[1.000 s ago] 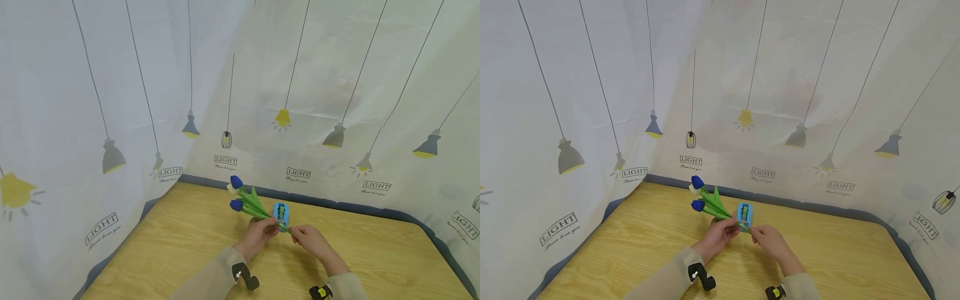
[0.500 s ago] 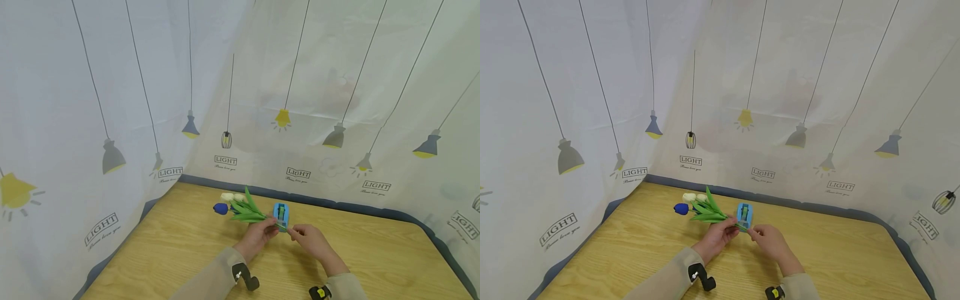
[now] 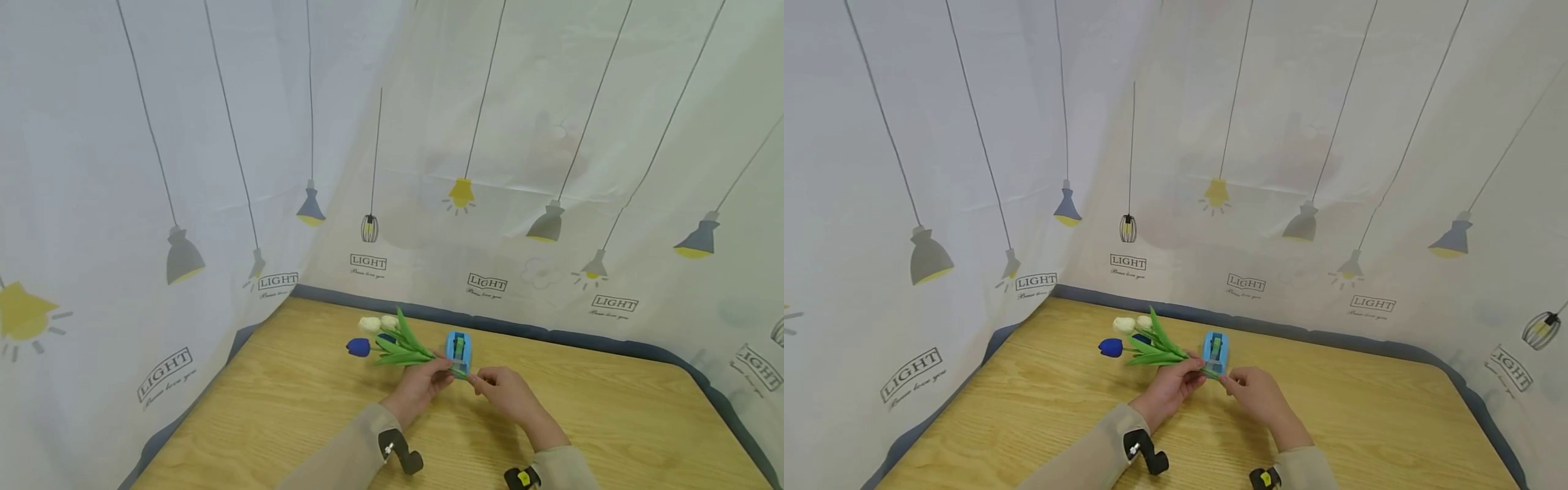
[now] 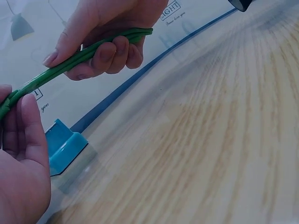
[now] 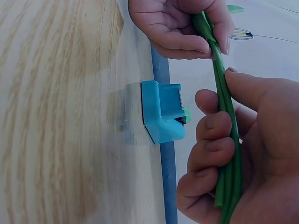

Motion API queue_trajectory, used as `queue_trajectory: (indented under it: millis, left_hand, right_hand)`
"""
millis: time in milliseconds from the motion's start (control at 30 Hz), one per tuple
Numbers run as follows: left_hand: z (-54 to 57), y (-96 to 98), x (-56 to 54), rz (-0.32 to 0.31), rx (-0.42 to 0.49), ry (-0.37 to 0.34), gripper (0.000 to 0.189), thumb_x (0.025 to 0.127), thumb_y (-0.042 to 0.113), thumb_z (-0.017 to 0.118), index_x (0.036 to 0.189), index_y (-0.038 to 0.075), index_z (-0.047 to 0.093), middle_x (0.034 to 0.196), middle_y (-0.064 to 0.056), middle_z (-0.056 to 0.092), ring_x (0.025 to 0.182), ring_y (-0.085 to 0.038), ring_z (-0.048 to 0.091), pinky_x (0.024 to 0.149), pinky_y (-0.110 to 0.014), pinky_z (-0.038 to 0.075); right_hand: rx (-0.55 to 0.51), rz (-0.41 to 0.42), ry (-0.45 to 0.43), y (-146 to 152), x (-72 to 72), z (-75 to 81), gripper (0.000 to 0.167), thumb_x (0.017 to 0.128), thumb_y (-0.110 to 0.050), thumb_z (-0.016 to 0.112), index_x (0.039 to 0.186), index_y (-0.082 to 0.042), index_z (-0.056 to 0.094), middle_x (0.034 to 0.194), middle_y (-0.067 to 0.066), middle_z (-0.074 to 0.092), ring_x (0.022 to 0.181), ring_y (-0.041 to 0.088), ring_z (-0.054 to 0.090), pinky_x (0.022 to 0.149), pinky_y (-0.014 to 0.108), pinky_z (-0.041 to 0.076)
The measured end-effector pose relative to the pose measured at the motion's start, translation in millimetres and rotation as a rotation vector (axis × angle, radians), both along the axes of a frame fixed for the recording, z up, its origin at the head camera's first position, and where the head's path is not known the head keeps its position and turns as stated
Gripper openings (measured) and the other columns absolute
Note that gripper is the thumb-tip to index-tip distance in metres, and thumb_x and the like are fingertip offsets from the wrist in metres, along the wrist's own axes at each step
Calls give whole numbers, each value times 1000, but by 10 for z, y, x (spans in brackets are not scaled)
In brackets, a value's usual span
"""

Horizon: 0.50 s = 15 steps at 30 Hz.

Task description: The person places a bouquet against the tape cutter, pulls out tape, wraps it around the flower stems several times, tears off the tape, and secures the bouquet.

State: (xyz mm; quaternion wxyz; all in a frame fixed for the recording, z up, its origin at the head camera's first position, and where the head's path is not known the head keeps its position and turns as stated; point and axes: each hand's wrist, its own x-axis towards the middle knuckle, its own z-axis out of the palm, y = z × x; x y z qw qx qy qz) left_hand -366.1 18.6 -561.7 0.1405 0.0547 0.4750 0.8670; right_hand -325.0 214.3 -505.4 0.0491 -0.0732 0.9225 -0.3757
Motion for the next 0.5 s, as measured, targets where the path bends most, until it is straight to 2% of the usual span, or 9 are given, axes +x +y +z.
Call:
queue_trajectory:
  millis: [200,500]
  left_hand:
    - [8,-5,-5,-7,-38,7,11,99,5,68,93,12,63,85,1,71,76,-8,70,75,-20,62]
    - [3,-19,1,-39,-76,61,12,100,4,65,91,12,63,84,1,70,78,-8,70,76,-21,62]
  right_hand:
    - [-2,28,-41,26,18,24,36,110,-29,58,84,-8,71,61,-1,48,56,15,40,53,28,36]
    - [-109,228,-114,126,6,78,44,113,-29,53,89,4,70,61,-3,48,52,10,37,50,23,34]
